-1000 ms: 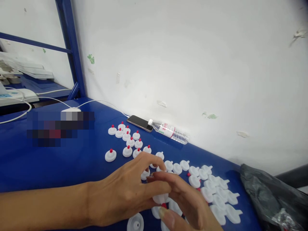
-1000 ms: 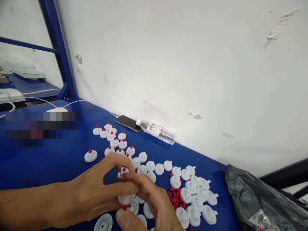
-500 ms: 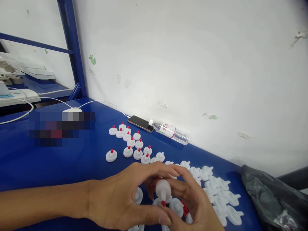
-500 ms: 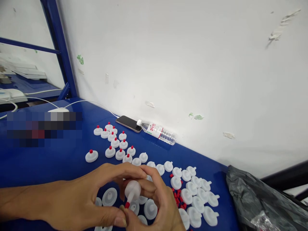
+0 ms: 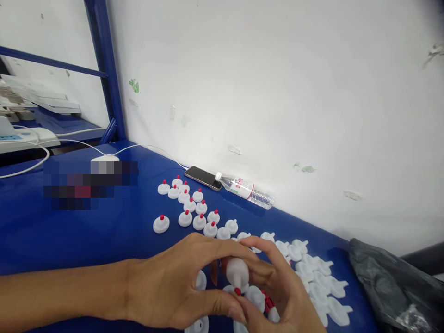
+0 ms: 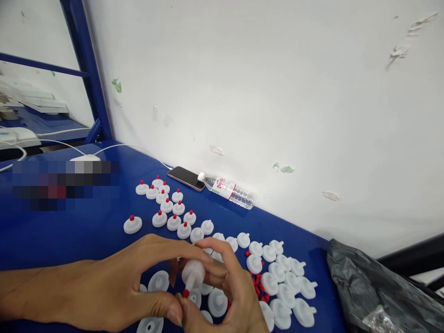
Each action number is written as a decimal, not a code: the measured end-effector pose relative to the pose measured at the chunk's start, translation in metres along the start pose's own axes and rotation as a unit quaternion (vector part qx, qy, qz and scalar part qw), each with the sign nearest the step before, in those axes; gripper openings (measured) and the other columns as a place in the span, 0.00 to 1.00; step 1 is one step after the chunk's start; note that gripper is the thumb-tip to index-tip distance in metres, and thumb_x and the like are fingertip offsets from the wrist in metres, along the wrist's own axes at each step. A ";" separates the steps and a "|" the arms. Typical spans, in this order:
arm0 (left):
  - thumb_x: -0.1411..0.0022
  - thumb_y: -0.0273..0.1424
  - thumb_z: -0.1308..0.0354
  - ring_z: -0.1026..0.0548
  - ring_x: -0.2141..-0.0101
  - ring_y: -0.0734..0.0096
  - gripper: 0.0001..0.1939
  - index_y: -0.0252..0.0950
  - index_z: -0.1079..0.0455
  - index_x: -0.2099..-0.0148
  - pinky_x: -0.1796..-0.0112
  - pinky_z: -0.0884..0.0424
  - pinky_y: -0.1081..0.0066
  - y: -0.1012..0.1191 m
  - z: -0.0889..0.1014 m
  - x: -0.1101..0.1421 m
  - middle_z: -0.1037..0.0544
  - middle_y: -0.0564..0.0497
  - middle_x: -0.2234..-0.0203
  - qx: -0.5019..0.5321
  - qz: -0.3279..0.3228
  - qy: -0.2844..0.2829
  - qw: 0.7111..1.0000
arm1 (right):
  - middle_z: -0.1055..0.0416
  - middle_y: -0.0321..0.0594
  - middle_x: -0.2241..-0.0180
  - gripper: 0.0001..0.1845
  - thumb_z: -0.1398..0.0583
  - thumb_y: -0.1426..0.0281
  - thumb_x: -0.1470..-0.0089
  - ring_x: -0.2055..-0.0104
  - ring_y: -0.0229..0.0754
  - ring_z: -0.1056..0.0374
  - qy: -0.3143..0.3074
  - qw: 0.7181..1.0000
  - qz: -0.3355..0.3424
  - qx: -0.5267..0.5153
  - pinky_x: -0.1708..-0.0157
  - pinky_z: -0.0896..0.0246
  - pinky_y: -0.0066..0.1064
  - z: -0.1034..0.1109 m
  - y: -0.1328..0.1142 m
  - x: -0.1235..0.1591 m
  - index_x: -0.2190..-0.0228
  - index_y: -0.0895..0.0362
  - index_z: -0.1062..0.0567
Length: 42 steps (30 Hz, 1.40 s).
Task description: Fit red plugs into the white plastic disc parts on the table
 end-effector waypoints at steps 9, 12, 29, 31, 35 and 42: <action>0.31 0.22 0.45 0.26 0.58 0.68 0.12 0.37 0.28 0.49 0.57 0.27 0.69 -0.009 0.001 0.000 0.26 0.47 0.56 -0.182 -0.037 0.028 0.982 | 0.20 0.42 0.60 0.32 0.38 0.45 0.46 0.58 0.47 0.23 -0.017 0.996 -0.084 -0.022 0.55 0.30 0.35 0.007 -0.003 -0.006 0.47 0.47 0.32; 0.31 0.23 0.45 0.27 0.60 0.69 0.07 0.36 0.28 0.54 0.60 0.29 0.70 -0.009 0.004 -0.001 0.26 0.47 0.57 -0.198 -0.043 0.034 0.979 | 0.19 0.42 0.63 0.28 0.40 0.46 0.43 0.59 0.46 0.23 -0.006 0.997 -0.077 -0.011 0.57 0.29 0.34 0.011 -0.003 -0.010 0.48 0.49 0.30; 0.41 0.27 0.49 0.25 0.80 0.54 0.04 0.37 0.34 0.67 0.81 0.44 0.64 -0.028 0.023 -0.002 0.25 0.48 0.79 -0.568 0.124 -0.106 0.806 | 0.31 0.35 0.81 0.24 0.46 0.54 0.36 0.77 0.43 0.34 0.108 0.886 0.116 0.435 0.55 0.37 0.42 0.043 -0.014 -0.019 0.79 0.52 0.29; 0.41 0.26 0.49 0.26 0.81 0.53 0.05 0.37 0.33 0.68 0.81 0.45 0.64 -0.034 0.021 0.001 0.24 0.47 0.79 -0.577 0.123 -0.115 0.799 | 0.32 0.34 0.83 0.26 0.46 0.55 0.36 0.80 0.41 0.36 0.099 0.859 0.145 0.480 0.48 0.42 0.49 0.043 -0.013 -0.020 0.82 0.52 0.32; 0.40 0.28 0.50 0.25 0.81 0.51 0.06 0.37 0.31 0.66 0.81 0.43 0.62 -0.040 0.020 0.002 0.23 0.45 0.79 -0.599 0.127 -0.113 0.782 | 0.28 0.35 0.80 0.23 0.47 0.55 0.35 0.77 0.44 0.32 0.086 0.846 0.125 0.511 0.59 0.35 0.42 0.053 -0.008 -0.023 0.79 0.51 0.28; 0.35 0.29 0.52 0.26 0.80 0.60 0.07 0.39 0.36 0.66 0.79 0.42 0.62 -0.024 0.016 -0.004 0.26 0.52 0.79 -0.530 0.077 -0.109 0.838 | 0.24 0.34 0.79 0.15 0.41 0.54 0.42 0.82 0.44 0.31 0.002 0.882 -0.004 0.471 0.81 0.38 0.33 0.078 0.006 -0.031 0.72 0.47 0.20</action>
Point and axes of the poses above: each hand's wrist, its own x-axis away from the middle knuckle, its own z-axis out of the back of the hand, y = z × x, the point moved 5 cm from there along -x, towards the middle knuckle
